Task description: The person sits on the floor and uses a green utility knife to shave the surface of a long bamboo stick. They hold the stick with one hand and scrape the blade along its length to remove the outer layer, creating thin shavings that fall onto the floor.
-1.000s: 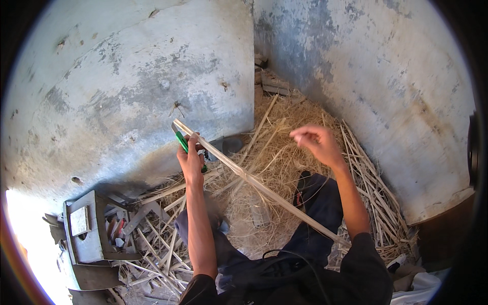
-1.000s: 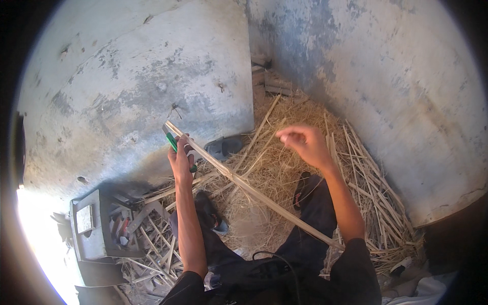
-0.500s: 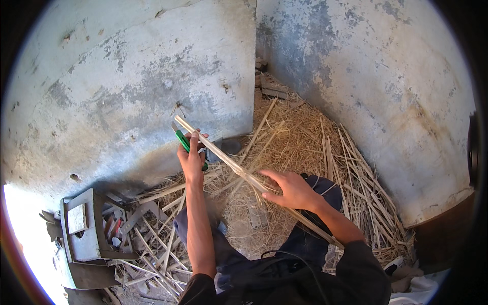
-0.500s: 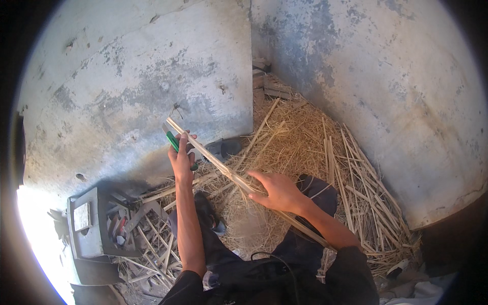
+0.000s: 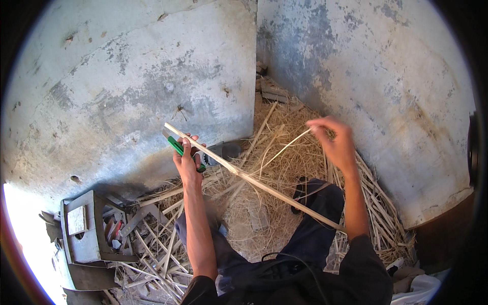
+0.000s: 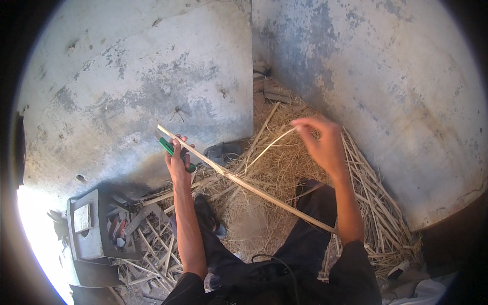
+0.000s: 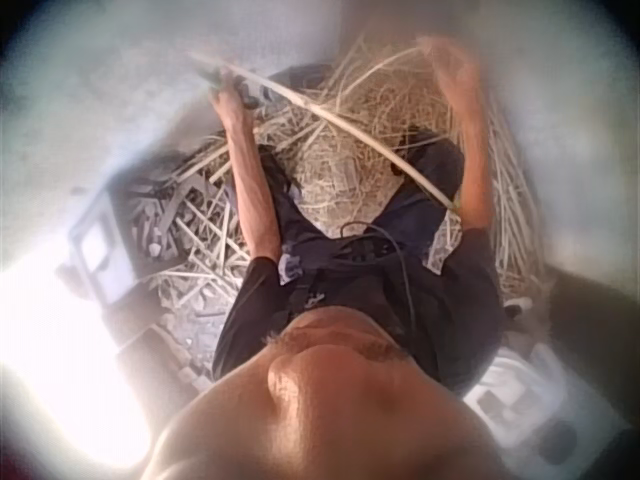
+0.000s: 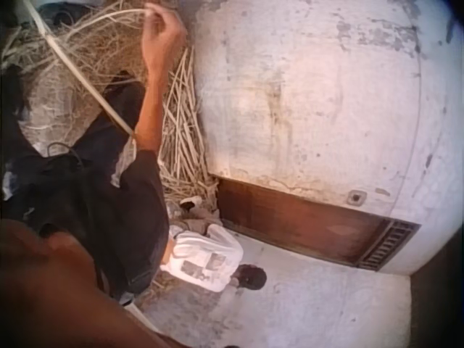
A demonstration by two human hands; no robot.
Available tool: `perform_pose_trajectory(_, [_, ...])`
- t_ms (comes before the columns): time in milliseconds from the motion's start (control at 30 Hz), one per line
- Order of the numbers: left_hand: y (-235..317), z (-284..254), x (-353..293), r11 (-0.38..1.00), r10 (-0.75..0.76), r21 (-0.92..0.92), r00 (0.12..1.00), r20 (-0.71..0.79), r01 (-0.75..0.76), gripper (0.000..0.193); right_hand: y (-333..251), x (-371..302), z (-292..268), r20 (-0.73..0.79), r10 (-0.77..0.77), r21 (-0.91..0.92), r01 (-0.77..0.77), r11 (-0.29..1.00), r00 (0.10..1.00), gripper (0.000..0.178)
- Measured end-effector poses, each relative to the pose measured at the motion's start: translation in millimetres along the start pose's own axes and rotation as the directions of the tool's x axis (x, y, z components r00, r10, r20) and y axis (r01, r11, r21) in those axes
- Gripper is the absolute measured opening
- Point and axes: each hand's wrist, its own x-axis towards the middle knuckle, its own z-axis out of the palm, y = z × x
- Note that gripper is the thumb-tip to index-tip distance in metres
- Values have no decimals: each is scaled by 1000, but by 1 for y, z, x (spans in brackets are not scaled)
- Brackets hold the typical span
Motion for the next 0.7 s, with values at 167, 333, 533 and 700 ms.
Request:
perform_pose_trajectory(167, [-5, -7, 2, 998, 44, 50, 996, -80, -40, 34, -17, -13, -23, -245, -7, -117, -23, 993, 970, 29])
perform_pose_trajectory(333, [-6, -7, 2, 998, 38, 53, 995, -93, -33, 32, -40, -72, 13, 337, 203, -99, -180, 979, 920, 60])
perform_pose_trajectory(533, [3, -1, 0, 994, -87, 57, 992, -90, 92, 27, -4, -103, 44, 714, 289, -297, -97, 950, 638, 45])
perform_pose_trajectory(700, [12, 0, -4, 931, -35, 356, 989, -145, 85, 27, -2, -72, 22, 541, 249, -326, -73, 943, 803, 21])
